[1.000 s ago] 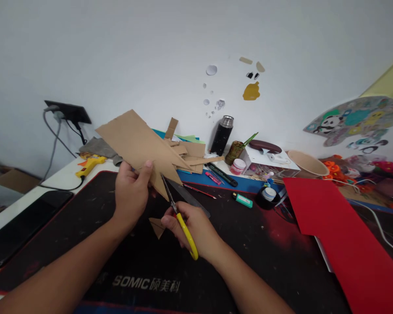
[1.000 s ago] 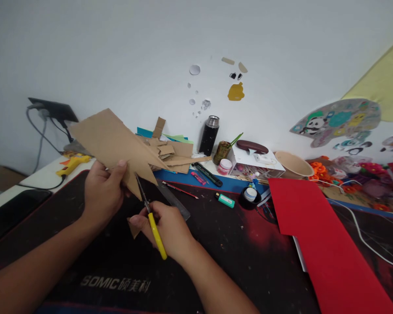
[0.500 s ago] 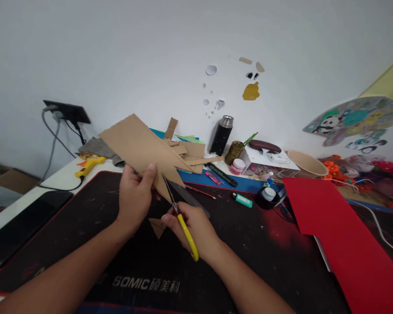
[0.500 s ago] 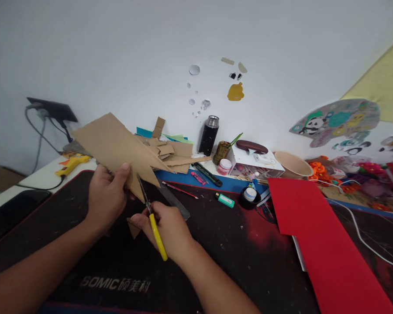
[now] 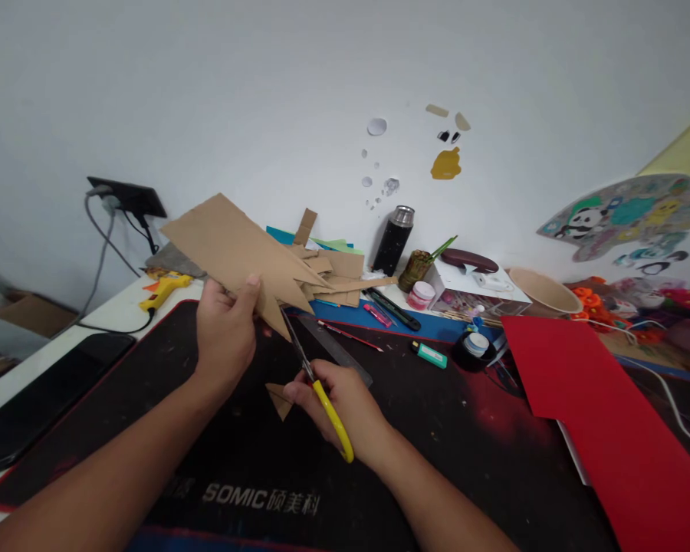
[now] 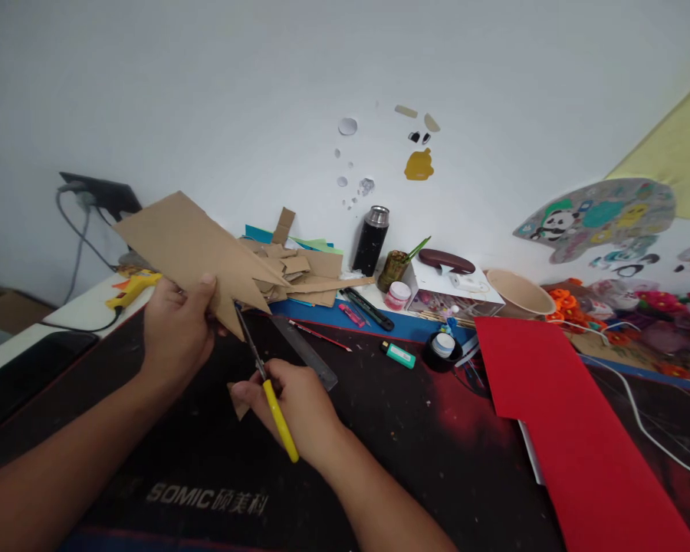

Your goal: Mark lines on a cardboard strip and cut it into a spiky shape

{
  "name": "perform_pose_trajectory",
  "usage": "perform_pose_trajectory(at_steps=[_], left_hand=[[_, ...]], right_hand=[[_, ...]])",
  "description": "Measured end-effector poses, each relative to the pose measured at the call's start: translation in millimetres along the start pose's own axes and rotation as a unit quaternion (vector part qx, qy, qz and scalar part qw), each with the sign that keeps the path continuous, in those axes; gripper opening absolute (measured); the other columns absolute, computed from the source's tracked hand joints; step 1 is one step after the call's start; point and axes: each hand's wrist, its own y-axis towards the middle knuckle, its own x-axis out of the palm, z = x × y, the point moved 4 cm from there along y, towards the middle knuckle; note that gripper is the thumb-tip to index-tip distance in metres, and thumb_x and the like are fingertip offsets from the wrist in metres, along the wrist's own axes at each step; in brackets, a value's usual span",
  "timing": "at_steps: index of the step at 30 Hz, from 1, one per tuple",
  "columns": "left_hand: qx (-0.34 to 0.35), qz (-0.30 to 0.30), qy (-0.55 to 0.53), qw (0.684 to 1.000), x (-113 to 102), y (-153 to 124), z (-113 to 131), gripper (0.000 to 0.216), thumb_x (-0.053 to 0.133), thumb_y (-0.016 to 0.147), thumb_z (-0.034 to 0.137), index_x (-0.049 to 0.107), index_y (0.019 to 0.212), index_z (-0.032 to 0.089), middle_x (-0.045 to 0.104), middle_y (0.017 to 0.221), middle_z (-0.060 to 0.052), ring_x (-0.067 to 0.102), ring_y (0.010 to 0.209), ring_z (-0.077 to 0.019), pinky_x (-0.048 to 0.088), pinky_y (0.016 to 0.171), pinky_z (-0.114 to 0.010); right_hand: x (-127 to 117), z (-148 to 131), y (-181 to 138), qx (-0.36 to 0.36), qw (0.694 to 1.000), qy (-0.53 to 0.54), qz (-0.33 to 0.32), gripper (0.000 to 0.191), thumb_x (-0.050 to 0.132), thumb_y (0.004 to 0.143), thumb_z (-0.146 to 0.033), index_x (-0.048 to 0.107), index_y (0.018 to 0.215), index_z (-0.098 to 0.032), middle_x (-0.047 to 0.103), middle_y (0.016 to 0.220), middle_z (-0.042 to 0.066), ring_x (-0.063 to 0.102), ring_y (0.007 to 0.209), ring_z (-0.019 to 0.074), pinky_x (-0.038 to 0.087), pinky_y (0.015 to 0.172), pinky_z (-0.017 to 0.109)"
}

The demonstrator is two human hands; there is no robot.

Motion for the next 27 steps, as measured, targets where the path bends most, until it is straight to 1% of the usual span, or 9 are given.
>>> perform_pose_trajectory(at_steps=[5, 9, 12, 14, 17, 20, 24, 27], left_hand=[[0.002, -0.004, 0.023, 1.0, 0.5, -4.0, -1.3, 0.029, 0.08, 0.093, 0.04, 0.056, 0.101, 0.027, 0.068, 0.08, 0.003, 0.059, 0.048, -0.0151, 0.041, 0.035, -0.026], [0.0, -0.019, 0.028, 0.999, 1.9, -6.7, -2.9, 0.027, 0.081, 0.093, 0.041, 0.059, 0.101, 0.026, 0.067, 0.079, 0.003, 0.057, 0.046, -0.0141, 0.042, 0.033, -0.025], [0.0, -0.03, 0.021, 0.999, 2.9, -7.6, -3.2, 0.028, 0.082, 0.093, 0.04, 0.06, 0.103, 0.026, 0.068, 0.081, 0.003, 0.056, 0.045, -0.0135, 0.044, 0.032, -0.026], [-0.004, -0.026, 0.015, 1.0, 2.7, -7.2, -3.1, 0.028, 0.082, 0.092, 0.04, 0.06, 0.102, 0.026, 0.069, 0.082, 0.003, 0.056, 0.046, -0.0135, 0.044, 0.032, -0.026], [-0.012, -0.022, 0.012, 1.0, 2.9, -6.5, -2.2, 0.029, 0.082, 0.091, 0.041, 0.06, 0.101, 0.026, 0.068, 0.08, 0.003, 0.057, 0.046, -0.0138, 0.041, 0.031, -0.025], [-0.023, -0.032, 0.011, 0.999, 5.1, -7.4, -1.4, 0.029, 0.083, 0.089, 0.041, 0.061, 0.101, 0.026, 0.069, 0.079, 0.002, 0.056, 0.046, -0.014, 0.04, 0.032, -0.026], [-0.057, -0.033, -0.017, 0.998, 7.4, -8.0, -3.1, 0.027, 0.082, 0.087, 0.037, 0.06, 0.099, 0.026, 0.065, 0.073, 0.004, 0.054, 0.044, -0.0137, 0.034, 0.031, -0.025], [-0.073, -0.027, -0.025, 0.997, 5.2, -2.9, -4.4, 0.025, 0.08, 0.087, 0.036, 0.06, 0.097, 0.026, 0.063, 0.071, 0.004, 0.054, 0.046, -0.0137, 0.031, 0.033, -0.024]], right_hand=[[1.0, 5.5, 0.9, 0.035, 0.999, 0.035, -0.001, 0.035, 0.081, 0.096, -0.056, 0.069, 0.089, -0.024, 0.052, 0.058, -0.008, 0.046, 0.047, 0.0112, 0.034, 0.048, 0.023], [-0.8, 0.4, -0.2, 0.031, 0.999, 0.039, -0.009, 0.038, 0.08, 0.096, -0.059, 0.067, 0.089, -0.023, 0.051, 0.057, -0.008, 0.046, 0.045, 0.0109, 0.032, 0.046, 0.023], [-1.5, -1.4, -0.8, 0.027, 0.999, 0.043, -0.013, 0.038, 0.078, 0.097, -0.058, 0.066, 0.09, -0.023, 0.051, 0.057, -0.008, 0.045, 0.044, 0.0106, 0.031, 0.045, 0.023], [-1.3, -1.2, -0.8, 0.029, 0.998, 0.046, -0.015, 0.036, 0.077, 0.098, -0.057, 0.066, 0.09, -0.023, 0.05, 0.056, -0.009, 0.045, 0.043, 0.0104, 0.031, 0.045, 0.022], [-1.0, -0.3, -0.4, 0.031, 0.998, 0.047, -0.017, 0.035, 0.076, 0.098, -0.055, 0.066, 0.09, -0.023, 0.05, 0.056, -0.009, 0.045, 0.043, 0.01, 0.031, 0.044, 0.022], [-1.1, 0.8, -0.2, 0.033, 0.998, 0.053, -0.016, 0.036, 0.078, 0.098, -0.056, 0.066, 0.09, -0.023, 0.05, 0.055, -0.009, 0.045, 0.043, 0.0103, 0.031, 0.044, 0.022], [-1.2, 2.2, -0.2, 0.036, 0.998, 0.058, -0.014, 0.035, 0.079, 0.097, -0.055, 0.067, 0.091, -0.023, 0.048, 0.051, -0.01, 0.044, 0.041, 0.0107, 0.03, 0.043, 0.022], [-0.2, 2.9, 0.0, 0.045, 0.997, 0.055, -0.018, 0.036, 0.078, 0.097, -0.056, 0.066, 0.091, -0.023, 0.047, 0.049, -0.011, 0.044, 0.04, 0.0104, 0.029, 0.041, 0.021]])
